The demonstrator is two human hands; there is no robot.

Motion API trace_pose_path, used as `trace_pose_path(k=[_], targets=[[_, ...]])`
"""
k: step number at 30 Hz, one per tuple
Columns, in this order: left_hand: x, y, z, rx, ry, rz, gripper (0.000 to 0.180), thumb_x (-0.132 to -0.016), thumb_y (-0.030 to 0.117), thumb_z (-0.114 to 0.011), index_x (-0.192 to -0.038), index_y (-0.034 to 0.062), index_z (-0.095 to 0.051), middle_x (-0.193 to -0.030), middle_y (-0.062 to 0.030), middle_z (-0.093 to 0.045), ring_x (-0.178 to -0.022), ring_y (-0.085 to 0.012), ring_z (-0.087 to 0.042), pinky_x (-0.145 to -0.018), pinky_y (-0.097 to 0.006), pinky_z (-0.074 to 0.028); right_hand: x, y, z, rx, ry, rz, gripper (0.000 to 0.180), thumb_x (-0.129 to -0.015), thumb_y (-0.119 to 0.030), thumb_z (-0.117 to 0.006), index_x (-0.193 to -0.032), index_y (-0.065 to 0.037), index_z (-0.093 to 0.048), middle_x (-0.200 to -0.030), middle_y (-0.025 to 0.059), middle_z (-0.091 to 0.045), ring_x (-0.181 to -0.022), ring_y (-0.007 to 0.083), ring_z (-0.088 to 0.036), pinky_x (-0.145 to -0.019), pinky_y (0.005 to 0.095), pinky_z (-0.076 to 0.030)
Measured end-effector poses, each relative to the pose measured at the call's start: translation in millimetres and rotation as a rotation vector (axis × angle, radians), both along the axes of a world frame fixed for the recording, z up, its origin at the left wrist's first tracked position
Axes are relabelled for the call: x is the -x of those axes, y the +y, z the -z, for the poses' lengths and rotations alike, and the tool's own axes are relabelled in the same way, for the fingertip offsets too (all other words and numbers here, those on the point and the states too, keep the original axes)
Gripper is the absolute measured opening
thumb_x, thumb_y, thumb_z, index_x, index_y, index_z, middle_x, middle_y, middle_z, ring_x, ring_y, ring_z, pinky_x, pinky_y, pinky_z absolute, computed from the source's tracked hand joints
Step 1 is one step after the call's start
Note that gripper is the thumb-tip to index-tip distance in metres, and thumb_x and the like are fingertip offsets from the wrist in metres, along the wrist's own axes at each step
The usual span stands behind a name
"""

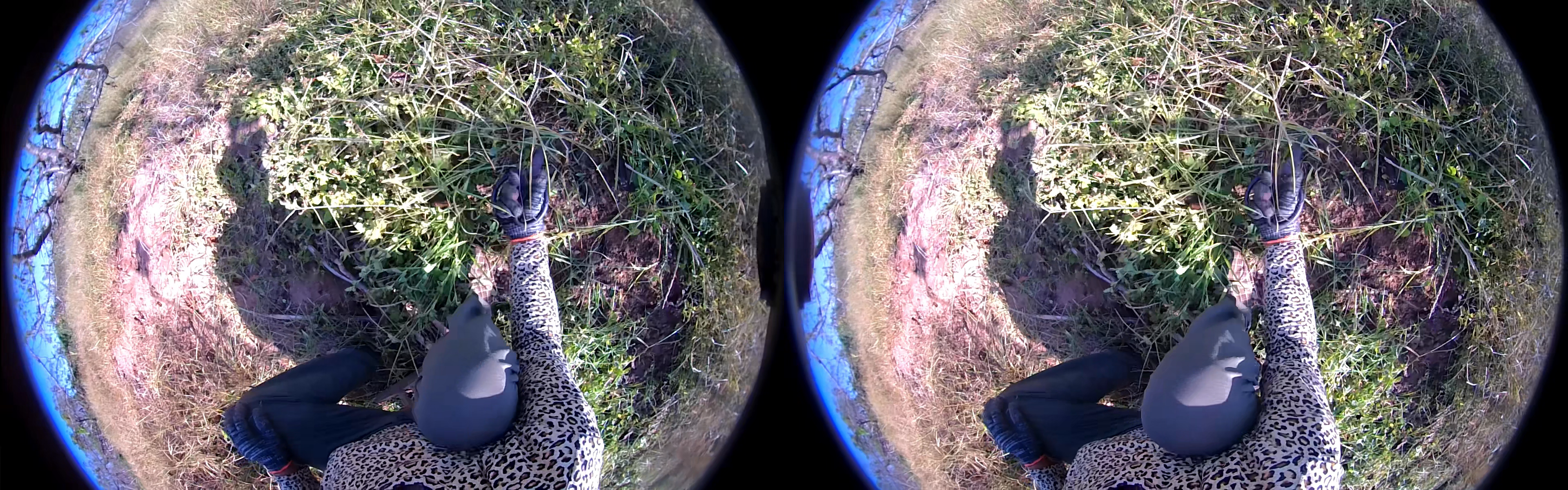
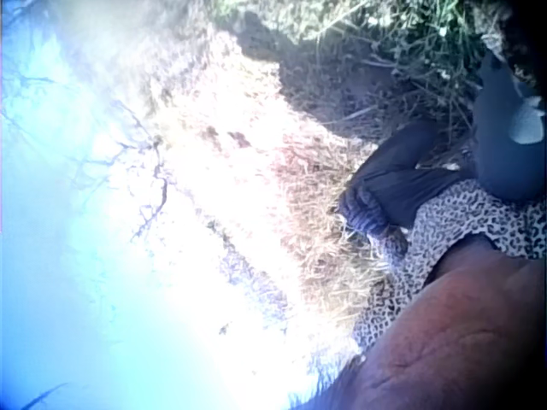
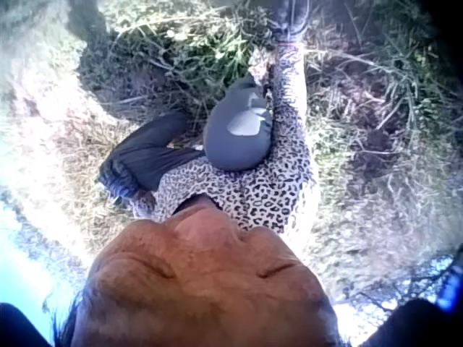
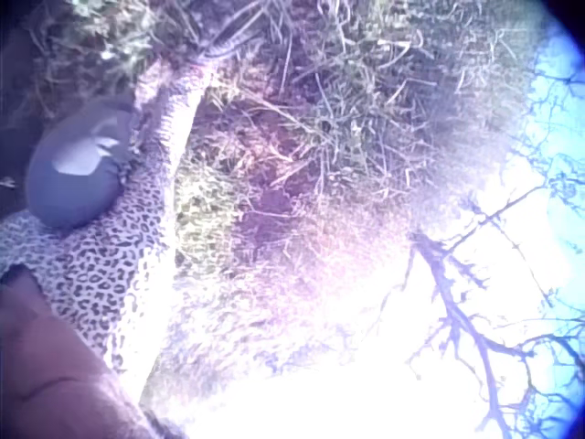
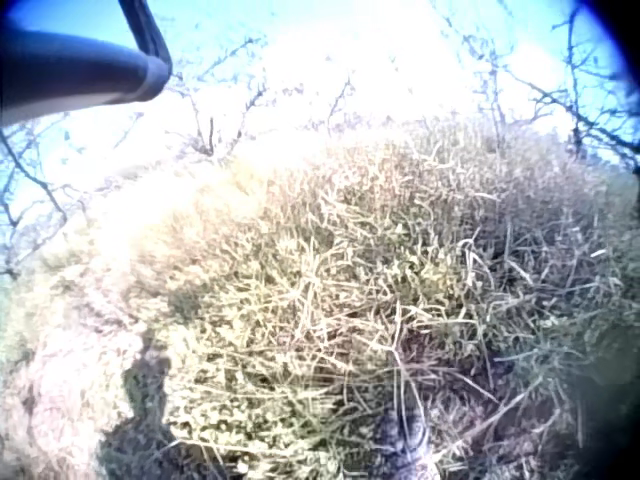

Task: The person pulls plants from the ground by hand and cuts the stems using a sickle.

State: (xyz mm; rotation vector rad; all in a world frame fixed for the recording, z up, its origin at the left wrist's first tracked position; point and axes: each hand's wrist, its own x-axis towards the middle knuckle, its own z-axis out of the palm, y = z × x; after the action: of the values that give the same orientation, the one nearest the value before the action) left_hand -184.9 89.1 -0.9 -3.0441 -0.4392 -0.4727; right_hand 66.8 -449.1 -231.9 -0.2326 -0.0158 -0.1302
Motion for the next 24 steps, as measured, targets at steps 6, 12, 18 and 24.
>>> trace_pose_path(k=[6,12,18,24], targets=[[0.9,-1.4,-0.8,0.010,-0.102,0.113,0.034,-0.086,0.026,-0.067,-0.112,0.0033,-0.065,-0.119,-0.0183,-0.060,-0.112,-0.0360,-0.055,-0.098,-0.048,-0.043,102.1,-78.9,-18.2,-0.361,0.454,0.669,0.047,-0.089,-0.055,-0.053,-0.075,-0.011,-0.058,-0.060,0.0052,-0.056,-0.043,0.0165,-0.050,-0.038,0.0280,-0.038],[7.2,6.1,-7.5,0.010,-0.125,0.219,0.037,-0.083,0.025,-0.069,-0.114,0.0049,-0.064,-0.119,-0.0187,-0.060,-0.110,-0.0367,-0.057,-0.097,-0.047,-0.044,208.9,-0.2,-15.5,0.024,0.271,0.269,0.029,-0.094,-0.053,-0.047,-0.117,-0.039,-0.057,-0.071,0.0078,-0.063,-0.045,0.0143,-0.048,-0.045,0.0278,-0.043],[7.6,40.2,-18.9,0.107,-0.103,0.322,0.030,-0.082,0.023,-0.068,-0.105,0.0038,-0.066,-0.103,-0.0165,-0.065,-0.096,-0.0340,-0.061,-0.087,-0.045,-0.048,170.4,93.1,-116.2,0.058,0.059,0.107,0.045,-0.092,-0.041,-0.057,-0.134,-0.049,-0.045,-0.085,0.0108,-0.065,-0.063,0.0174,-0.054,-0.054,0.0277,-0.048],[-19.5,52.6,-45.2,0.345,0.144,0.420,0.030,-0.081,0.017,-0.067,-0.107,0.0021,-0.067,-0.097,-0.0158,-0.068,-0.086,-0.0297,-0.065,-0.078,-0.038,-0.052,185.1,95.3,-124.9,0.084,0.020,0.016,0.043,-0.093,-0.039,-0.057,-0.134,-0.043,-0.045,-0.083,0.0107,-0.065,-0.059,0.0164,-0.054,-0.051,0.0274,-0.046]])
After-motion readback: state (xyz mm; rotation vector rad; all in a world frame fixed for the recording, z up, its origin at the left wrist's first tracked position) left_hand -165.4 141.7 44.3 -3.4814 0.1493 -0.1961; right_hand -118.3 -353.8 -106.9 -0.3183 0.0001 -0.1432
